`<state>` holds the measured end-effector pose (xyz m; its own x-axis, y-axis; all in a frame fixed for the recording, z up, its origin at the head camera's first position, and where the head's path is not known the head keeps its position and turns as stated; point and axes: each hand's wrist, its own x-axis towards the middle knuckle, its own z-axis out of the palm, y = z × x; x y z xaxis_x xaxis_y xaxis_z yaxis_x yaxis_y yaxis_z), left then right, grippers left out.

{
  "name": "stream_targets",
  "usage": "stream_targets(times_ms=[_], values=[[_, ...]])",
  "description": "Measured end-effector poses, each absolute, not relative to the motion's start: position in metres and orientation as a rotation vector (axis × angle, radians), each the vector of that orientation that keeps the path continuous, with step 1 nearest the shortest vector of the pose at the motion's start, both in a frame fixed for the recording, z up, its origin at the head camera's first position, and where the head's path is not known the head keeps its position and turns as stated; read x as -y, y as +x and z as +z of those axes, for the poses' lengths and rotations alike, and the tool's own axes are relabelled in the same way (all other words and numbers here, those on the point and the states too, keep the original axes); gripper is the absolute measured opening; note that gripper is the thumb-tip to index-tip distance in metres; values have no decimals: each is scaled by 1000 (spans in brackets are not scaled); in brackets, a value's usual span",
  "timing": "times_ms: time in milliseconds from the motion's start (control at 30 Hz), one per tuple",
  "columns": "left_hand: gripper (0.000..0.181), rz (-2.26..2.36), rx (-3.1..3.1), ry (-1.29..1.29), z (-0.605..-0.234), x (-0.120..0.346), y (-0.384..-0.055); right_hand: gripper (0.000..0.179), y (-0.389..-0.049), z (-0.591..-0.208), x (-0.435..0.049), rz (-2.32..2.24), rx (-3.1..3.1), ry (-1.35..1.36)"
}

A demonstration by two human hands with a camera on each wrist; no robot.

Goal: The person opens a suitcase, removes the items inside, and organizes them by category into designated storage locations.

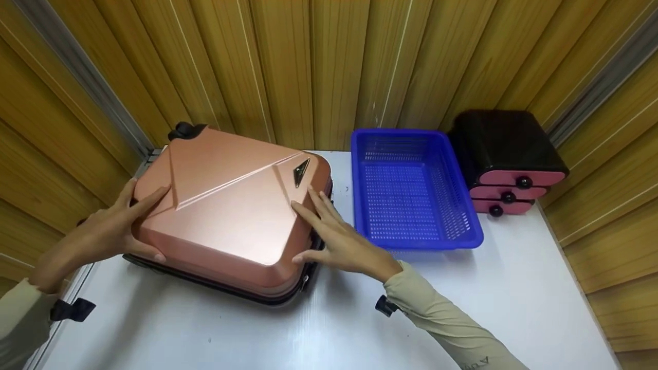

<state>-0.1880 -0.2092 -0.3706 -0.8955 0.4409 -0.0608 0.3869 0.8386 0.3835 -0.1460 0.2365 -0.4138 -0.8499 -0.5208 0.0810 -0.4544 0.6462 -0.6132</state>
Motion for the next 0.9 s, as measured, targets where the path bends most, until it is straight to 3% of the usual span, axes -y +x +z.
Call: stream_targets(times_ms=[133,267,400,533,600,733,833,900], values=[[137,556,-2917,611,-371,201,-187,101,-157,-412,-240,-944,-2727,-824],[138,544,-2927,511,-366,181,-193,97,-193,-406,-254,-915,-2707,-755],[138,519,-2996,454,-370,148,-200,72,-219,-405,-269,-1042,-2772,-587],[127,470,-3106,447,-382,109,-209,47,-210,-409,-264,-1227,-2896,-490],[106,393,-3182,488,-386,90,-214,49,-200,-408,-257,-1201,-2936,-469],[93,201,-3236,546,-385,66,-224,72,-195,-405,-249,-930,-3028,-491],[116,126,-3178,536,-379,67,-230,82,-202,-410,-246,-839,-3105,-539],[119,48,-3151,554,-375,74,-234,82,-206,-416,-242,-886,-3151,-554]])
